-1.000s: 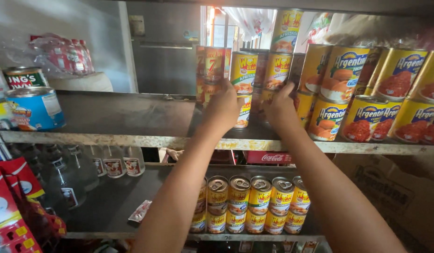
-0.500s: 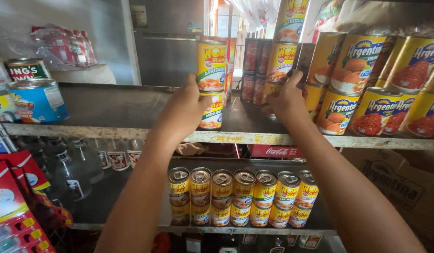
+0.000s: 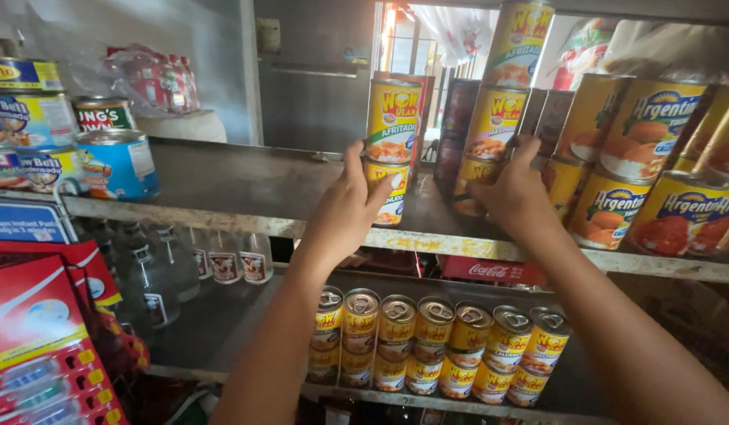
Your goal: Organizing and stocking canned food products on a retail shelf.
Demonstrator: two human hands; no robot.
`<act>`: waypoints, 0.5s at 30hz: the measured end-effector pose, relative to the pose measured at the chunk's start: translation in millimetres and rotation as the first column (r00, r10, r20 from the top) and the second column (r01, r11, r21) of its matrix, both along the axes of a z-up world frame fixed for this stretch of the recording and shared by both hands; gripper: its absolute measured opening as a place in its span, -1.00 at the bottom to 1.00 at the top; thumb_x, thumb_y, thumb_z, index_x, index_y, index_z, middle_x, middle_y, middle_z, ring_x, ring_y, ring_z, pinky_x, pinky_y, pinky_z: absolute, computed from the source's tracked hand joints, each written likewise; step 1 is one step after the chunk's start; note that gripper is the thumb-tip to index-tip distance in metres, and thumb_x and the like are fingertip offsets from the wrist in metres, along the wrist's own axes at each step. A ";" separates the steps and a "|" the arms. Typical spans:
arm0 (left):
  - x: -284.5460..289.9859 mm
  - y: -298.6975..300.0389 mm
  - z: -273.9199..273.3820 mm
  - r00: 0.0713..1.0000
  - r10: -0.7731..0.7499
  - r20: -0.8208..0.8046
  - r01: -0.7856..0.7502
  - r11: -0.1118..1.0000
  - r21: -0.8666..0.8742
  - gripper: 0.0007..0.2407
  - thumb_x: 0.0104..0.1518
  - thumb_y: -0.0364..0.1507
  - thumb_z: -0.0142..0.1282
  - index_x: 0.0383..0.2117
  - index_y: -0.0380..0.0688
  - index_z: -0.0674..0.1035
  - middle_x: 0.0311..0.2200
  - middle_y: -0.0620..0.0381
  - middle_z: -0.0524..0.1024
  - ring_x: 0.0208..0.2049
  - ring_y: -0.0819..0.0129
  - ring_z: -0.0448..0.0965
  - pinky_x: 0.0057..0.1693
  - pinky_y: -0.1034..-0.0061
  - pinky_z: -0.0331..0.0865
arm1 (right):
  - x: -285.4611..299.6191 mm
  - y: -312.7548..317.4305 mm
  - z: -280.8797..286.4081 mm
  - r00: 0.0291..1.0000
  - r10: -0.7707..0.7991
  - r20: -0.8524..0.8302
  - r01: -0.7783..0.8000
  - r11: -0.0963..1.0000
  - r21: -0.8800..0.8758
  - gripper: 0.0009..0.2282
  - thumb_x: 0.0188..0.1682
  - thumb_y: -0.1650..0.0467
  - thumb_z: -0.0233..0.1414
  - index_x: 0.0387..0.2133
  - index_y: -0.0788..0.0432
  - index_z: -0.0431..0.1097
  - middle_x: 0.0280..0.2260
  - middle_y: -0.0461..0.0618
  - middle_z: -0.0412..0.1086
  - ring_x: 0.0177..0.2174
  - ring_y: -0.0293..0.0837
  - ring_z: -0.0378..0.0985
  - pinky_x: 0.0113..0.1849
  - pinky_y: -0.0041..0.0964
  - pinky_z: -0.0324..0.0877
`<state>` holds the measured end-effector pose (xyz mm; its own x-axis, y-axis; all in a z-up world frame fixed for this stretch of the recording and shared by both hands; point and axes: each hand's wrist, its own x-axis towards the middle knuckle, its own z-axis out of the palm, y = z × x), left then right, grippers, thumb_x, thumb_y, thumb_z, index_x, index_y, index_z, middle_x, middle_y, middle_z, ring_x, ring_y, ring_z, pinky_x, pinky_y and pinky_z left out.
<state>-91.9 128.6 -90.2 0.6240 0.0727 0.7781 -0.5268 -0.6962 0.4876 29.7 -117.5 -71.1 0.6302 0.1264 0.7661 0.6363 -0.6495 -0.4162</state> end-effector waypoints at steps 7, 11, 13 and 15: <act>18.8 11.3 -7.0 0.985 -0.175 0.015 0.175 0.983 -0.059 -0.47 0.30 -0.25 0.02 0.24 -0.26 0.08 -0.04 -0.23 0.59 -0.02 0.04 0.67 0.04 0.25 0.46 | -37.9 11.3 4.8 0.997 0.062 -0.045 -0.062 0.998 0.002 -0.19 -0.20 0.39 0.32 0.17 0.36 -0.17 -0.25 0.40 0.52 -0.24 0.26 0.67 -0.22 0.00 0.54; 6.8 5.6 1.4 0.986 -0.163 -0.045 0.158 0.982 -0.108 -0.48 0.28 -0.25 0.02 0.24 -0.21 0.09 -0.02 -0.22 0.57 -0.06 0.03 0.68 0.02 0.25 0.48 | -49.3 19.3 4.8 0.992 0.091 -0.092 -0.087 0.995 0.052 -0.23 -0.17 0.39 0.30 0.18 0.31 -0.14 -0.18 0.38 0.47 -0.22 0.27 0.66 -0.27 0.03 0.55; 4.9 4.9 2.4 0.982 -0.156 -0.105 0.140 0.979 -0.150 -0.47 0.25 -0.24 0.01 0.25 -0.17 0.09 -0.01 -0.20 0.57 -0.12 0.03 0.71 -0.01 0.25 0.50 | -59.4 25.4 8.1 0.963 0.206 -0.173 -0.177 0.969 0.170 -0.23 -0.18 0.40 0.25 0.20 0.29 -0.16 -0.12 0.30 0.46 -0.23 0.22 0.71 -0.33 0.00 0.59; 15.6 9.7 -5.8 0.991 -0.130 0.002 0.130 0.987 -0.089 -0.50 0.30 -0.27 0.03 0.25 -0.17 0.11 0.00 -0.25 0.58 0.03 -0.01 0.64 0.06 0.22 0.46 | -69.7 30.7 11.0 0.995 0.011 -0.095 -0.012 1.000 -0.008 -0.24 -0.16 0.37 0.31 0.17 0.27 -0.14 -0.26 0.46 0.49 -0.22 0.31 0.63 -0.20 0.07 0.52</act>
<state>-76.3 138.2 -96.0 0.6352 0.0594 0.7700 -0.6085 -0.5755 0.5464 -40.0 -86.9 -60.1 0.6986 0.1408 0.7015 0.6016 -0.6463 -0.4694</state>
